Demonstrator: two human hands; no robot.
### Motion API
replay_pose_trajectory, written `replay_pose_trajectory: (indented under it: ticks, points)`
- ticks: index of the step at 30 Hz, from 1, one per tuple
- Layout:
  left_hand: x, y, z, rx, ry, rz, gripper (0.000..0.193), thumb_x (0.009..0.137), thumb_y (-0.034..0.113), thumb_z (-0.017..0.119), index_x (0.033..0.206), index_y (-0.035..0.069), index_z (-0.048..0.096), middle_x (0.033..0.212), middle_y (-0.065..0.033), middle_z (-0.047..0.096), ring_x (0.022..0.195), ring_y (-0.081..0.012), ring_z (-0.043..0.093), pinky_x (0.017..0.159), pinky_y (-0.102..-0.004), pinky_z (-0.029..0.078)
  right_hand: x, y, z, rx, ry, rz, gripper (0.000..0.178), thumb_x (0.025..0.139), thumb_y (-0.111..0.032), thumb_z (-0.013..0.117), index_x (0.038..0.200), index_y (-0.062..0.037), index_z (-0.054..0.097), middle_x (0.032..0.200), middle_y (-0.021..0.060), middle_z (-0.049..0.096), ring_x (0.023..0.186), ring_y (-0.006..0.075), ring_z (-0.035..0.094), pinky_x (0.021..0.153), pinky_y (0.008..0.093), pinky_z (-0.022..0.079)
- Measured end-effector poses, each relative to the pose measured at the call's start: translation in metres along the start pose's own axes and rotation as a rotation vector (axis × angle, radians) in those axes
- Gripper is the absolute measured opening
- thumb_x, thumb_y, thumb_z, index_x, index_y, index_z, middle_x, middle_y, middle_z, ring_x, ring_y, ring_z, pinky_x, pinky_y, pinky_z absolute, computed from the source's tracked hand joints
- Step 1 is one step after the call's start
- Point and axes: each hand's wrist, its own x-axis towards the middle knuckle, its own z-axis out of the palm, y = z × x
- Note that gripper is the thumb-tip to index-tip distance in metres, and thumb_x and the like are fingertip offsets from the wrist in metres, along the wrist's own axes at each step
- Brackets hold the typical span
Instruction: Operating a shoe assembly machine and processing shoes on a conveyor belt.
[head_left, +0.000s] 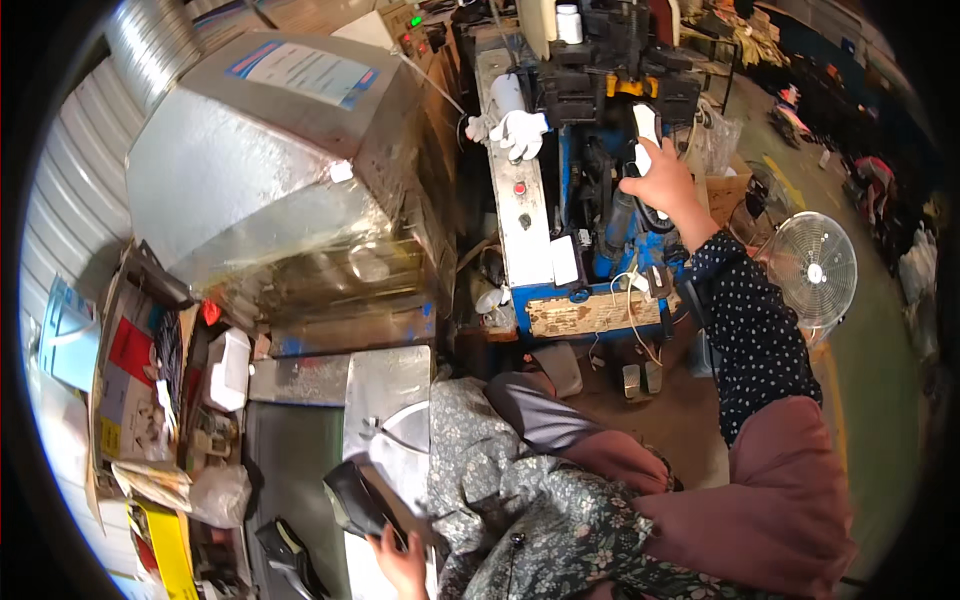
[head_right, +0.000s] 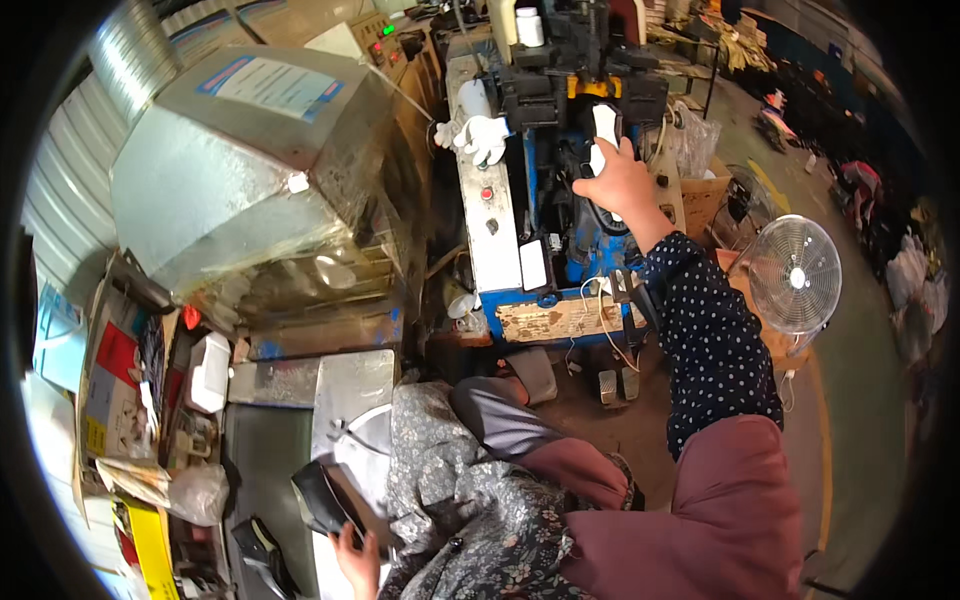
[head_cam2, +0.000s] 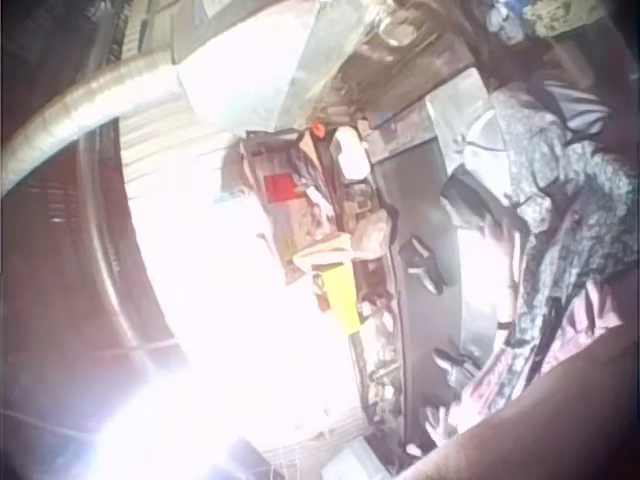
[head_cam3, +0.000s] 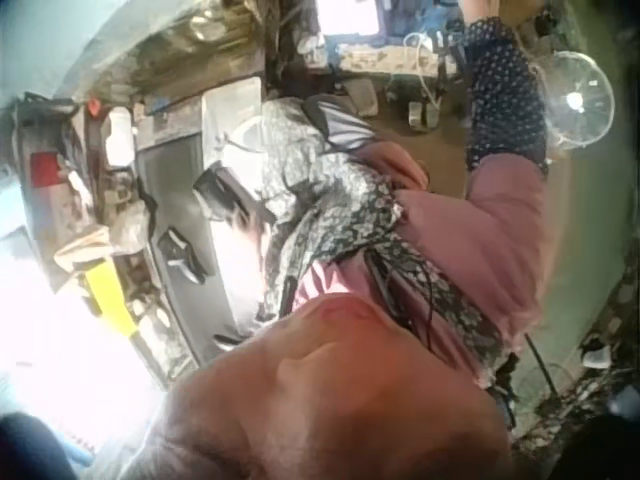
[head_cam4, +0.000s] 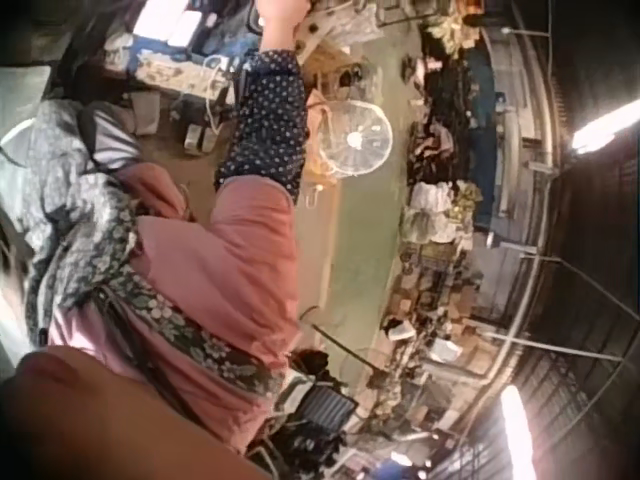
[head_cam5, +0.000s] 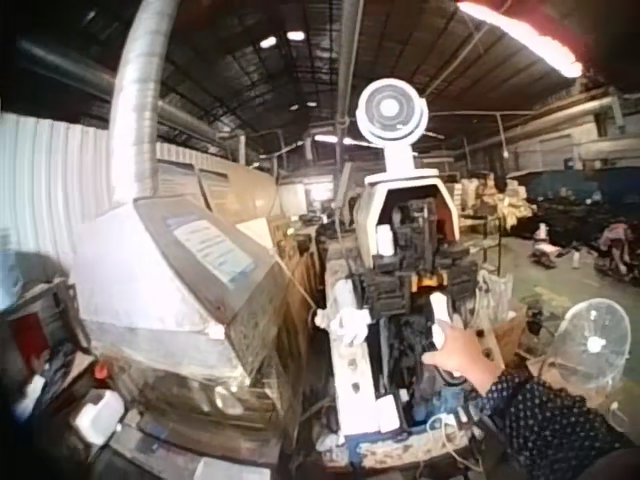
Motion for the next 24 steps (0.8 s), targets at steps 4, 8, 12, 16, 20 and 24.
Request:
replay_pose_trajectory:
  ticks: [4,8,12,16,20,24]
  points:
    - [0.033,0.073,-0.018,-1.014,0.000,-0.298,0.035,0.090,0.001,0.063,0.124,-0.006,0.058,0.129,-0.0196,0.057,0.119,-0.0285,0.056,0.105,-0.0360,0.041,-0.020,-0.022,-0.024,0.218,-0.024,-0.092,0.080,0.065,-0.029,0.073,0.140,-0.0120,0.049,0.149,0.0141,0.040,0.120,0.0419,0.052,0.099,0.0417,0.046]
    - [0.063,0.152,-0.017,-1.209,-0.365,-0.123,0.032,0.097,0.010,0.059,0.125,-0.006,0.056,0.123,-0.0148,0.061,0.114,-0.0205,0.059,0.103,-0.0343,0.045,-0.100,-0.052,-0.036,0.692,0.144,-0.529,0.087,0.064,-0.021,0.080,0.141,-0.0015,0.044,0.149,0.0202,0.038,0.138,0.0328,0.038,0.112,0.0370,0.032]
    - [0.093,0.224,0.007,-1.787,-0.510,-0.126,0.075,0.099,0.057,0.041,0.145,-0.002,0.033,0.142,-0.0177,0.046,0.122,-0.0292,0.053,0.103,-0.0444,0.044,-0.232,-0.121,-0.028,1.201,-0.232,-0.870,0.117,0.067,-0.037,0.088,0.151,0.0004,0.017,0.156,0.0269,0.018,0.145,0.0385,0.021,0.116,0.0463,0.021]
    - [0.095,0.145,0.007,-1.771,-0.621,-0.127,0.067,0.096,0.060,0.044,0.130,0.003,0.053,0.118,-0.0146,0.061,0.108,-0.0293,0.060,0.095,-0.0428,0.049,-0.285,-0.165,-0.035,1.474,-0.834,-0.884,0.111,0.079,-0.053,0.074,0.154,-0.0051,0.008,0.159,0.0265,-0.003,0.147,0.0381,0.015,0.116,0.0488,0.021]
    - [0.077,0.158,-0.029,-0.955,-0.648,0.171,0.051,0.091,0.044,0.064,0.119,0.002,0.057,0.106,-0.0077,0.064,0.097,-0.0206,0.061,0.087,-0.0341,0.050,-0.290,-0.153,0.018,1.574,-2.049,-0.001,0.085,0.089,-0.039,0.071,0.151,-0.0027,0.027,0.117,0.0054,0.061,0.108,0.0069,0.053,0.100,0.0333,0.042]
    - [0.044,0.150,-0.024,-0.469,-0.922,0.228,0.081,0.084,0.041,0.073,0.142,-0.003,0.038,0.133,-0.0273,0.052,0.127,-0.0388,0.051,0.106,-0.0425,0.040,-0.351,-0.109,0.051,1.251,-1.967,-0.257,0.054,0.091,-0.018,0.063,0.139,0.0022,0.047,0.121,0.0089,0.063,0.110,0.0119,0.056,0.097,0.0306,0.044]
